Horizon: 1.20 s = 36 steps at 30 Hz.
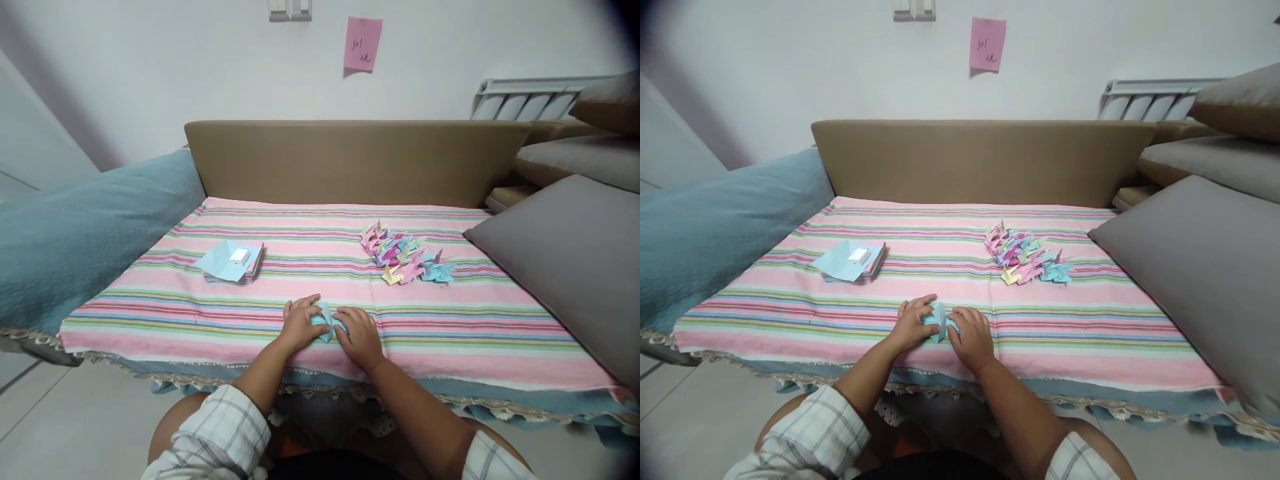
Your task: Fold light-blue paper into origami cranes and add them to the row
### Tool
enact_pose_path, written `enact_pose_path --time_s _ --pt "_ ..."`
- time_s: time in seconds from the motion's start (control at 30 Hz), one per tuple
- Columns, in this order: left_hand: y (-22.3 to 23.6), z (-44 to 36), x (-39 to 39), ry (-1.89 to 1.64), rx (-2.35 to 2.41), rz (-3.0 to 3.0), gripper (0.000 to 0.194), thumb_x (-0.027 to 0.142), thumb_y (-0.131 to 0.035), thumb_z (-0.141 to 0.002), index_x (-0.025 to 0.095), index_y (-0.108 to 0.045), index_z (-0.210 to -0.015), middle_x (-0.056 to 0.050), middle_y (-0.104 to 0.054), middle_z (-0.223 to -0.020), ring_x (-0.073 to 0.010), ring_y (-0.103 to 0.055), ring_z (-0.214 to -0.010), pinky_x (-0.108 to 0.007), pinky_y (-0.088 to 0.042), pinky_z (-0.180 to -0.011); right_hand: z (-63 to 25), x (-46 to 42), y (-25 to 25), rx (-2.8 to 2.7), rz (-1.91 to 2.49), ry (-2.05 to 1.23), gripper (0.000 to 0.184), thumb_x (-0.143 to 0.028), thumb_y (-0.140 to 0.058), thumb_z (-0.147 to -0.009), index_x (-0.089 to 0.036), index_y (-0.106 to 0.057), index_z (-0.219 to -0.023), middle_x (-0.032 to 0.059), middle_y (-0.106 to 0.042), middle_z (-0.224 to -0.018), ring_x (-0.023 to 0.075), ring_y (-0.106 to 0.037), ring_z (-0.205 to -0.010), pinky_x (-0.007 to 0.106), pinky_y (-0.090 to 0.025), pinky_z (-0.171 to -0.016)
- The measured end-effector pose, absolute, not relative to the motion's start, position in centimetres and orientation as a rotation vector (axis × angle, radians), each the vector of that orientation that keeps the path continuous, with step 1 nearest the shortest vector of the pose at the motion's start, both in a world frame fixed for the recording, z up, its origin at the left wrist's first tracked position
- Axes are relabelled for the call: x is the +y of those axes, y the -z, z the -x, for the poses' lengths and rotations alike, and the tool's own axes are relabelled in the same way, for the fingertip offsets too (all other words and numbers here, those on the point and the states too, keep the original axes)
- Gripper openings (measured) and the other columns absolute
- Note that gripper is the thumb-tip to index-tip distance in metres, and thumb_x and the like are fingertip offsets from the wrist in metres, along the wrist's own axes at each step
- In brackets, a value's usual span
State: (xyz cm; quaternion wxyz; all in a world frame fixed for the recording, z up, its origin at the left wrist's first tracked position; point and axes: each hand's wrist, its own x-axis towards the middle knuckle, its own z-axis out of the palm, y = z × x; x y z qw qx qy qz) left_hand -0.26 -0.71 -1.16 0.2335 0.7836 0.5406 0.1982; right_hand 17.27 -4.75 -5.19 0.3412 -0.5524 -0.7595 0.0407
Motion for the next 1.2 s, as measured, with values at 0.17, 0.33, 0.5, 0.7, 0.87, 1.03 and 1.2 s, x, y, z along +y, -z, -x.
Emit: enact_pose_path --time_s 0.17,0.33,0.5,0.7,0.87,1.03,1.2 --pt "1.0 0.5 0.2 -0.493 1.362 -2.187 0.029 0.045 -0.076 -0.058 0.032 -0.068 -0.083 0.002 -0.046 -0.137 -0.0268 -0.037 -0.127 -0.055 -0.008 -0.107 -17.4 -4.8 5.2 -1.981 1.432 -0.135 0.025 -0.029 -0.05 -0.085 -0.025 -0.061 -0.107 0.0048 -0.059 -0.116 0.0224 -0.047 -0.109 0.038 -0.033 -0.091" --pt "0.7 1.4 0.4 -0.405 1.187 -2.254 0.046 0.054 -0.078 -0.049 0.032 -0.067 -0.089 -0.001 -0.039 -0.143 -0.0307 -0.031 -0.131 -0.058 -0.001 -0.106 -17.3 -4.9 5.1 -1.982 1.441 -0.134 0.025 -0.029 -0.05 -0.085 -0.025 -0.06 -0.108 0.0043 -0.059 -0.117 0.0222 -0.047 -0.109 0.038 -0.033 -0.092" --pt "0.8 1.7 0.2 -0.414 1.15 -2.29 0.053 0.057 -0.077 -0.049 0.029 -0.066 -0.093 -0.004 -0.041 -0.141 -0.0319 -0.033 -0.129 -0.059 0.0 -0.106 -17.3 -4.9 5.0 -1.985 1.45 -0.133 0.025 -0.029 -0.05 -0.085 -0.025 -0.06 -0.108 0.0041 -0.059 -0.117 0.0221 -0.046 -0.109 0.037 -0.033 -0.092" --pt "1.0 1.6 -0.1 -0.491 1.185 -2.234 0.053 0.053 -0.079 -0.049 0.031 -0.065 -0.095 -0.003 -0.048 -0.136 -0.0273 -0.039 -0.127 -0.055 -0.002 -0.108 -17.3 -4.9 5.1 -1.993 1.458 -0.11 0.026 -0.027 -0.05 -0.084 -0.024 -0.06 -0.107 0.0051 -0.059 -0.117 0.0223 -0.047 -0.109 0.037 -0.034 -0.092" --pt "1.2 1.5 -0.4 -0.599 1.213 -2.204 0.045 0.049 -0.077 -0.054 0.031 -0.065 -0.093 -0.001 -0.056 -0.129 -0.0236 -0.045 -0.122 -0.052 -0.003 -0.109 -17.3 -4.9 5.0 -2.003 1.449 -0.111 0.027 -0.025 -0.05 -0.081 -0.024 -0.06 -0.106 0.0051 -0.059 -0.116 0.0226 -0.048 -0.108 0.038 -0.035 -0.091" --pt "1.6 1.4 -0.4 -0.677 1.227 -2.189 0.042 0.047 -0.077 -0.057 0.03 -0.064 -0.094 -0.001 -0.06 -0.123 -0.0215 -0.049 -0.117 -0.05 -0.005 -0.11 -17.3 -4.9 5.0 -2.004 1.44 -0.112 0.027 -0.025 -0.049 -0.082 -0.023 -0.06 -0.106 0.0054 -0.059 -0.116 0.0227 -0.047 -0.109 0.038 -0.034 -0.091" --pt "2.0 1.2 -0.5 -0.73 1.248 -2.167 0.036 0.045 -0.075 -0.061 0.029 -0.065 -0.092 0.001 -0.065 -0.116 -0.0187 -0.054 -0.112 -0.048 -0.007 -0.11 -17.3 -4.9 5.0 -1.964 1.421 -0.143 0.029 -0.025 -0.047 -0.083 -0.021 -0.058 -0.109 0.0066 -0.061 -0.111 0.0231 -0.049 -0.105 0.038 -0.035 -0.09"
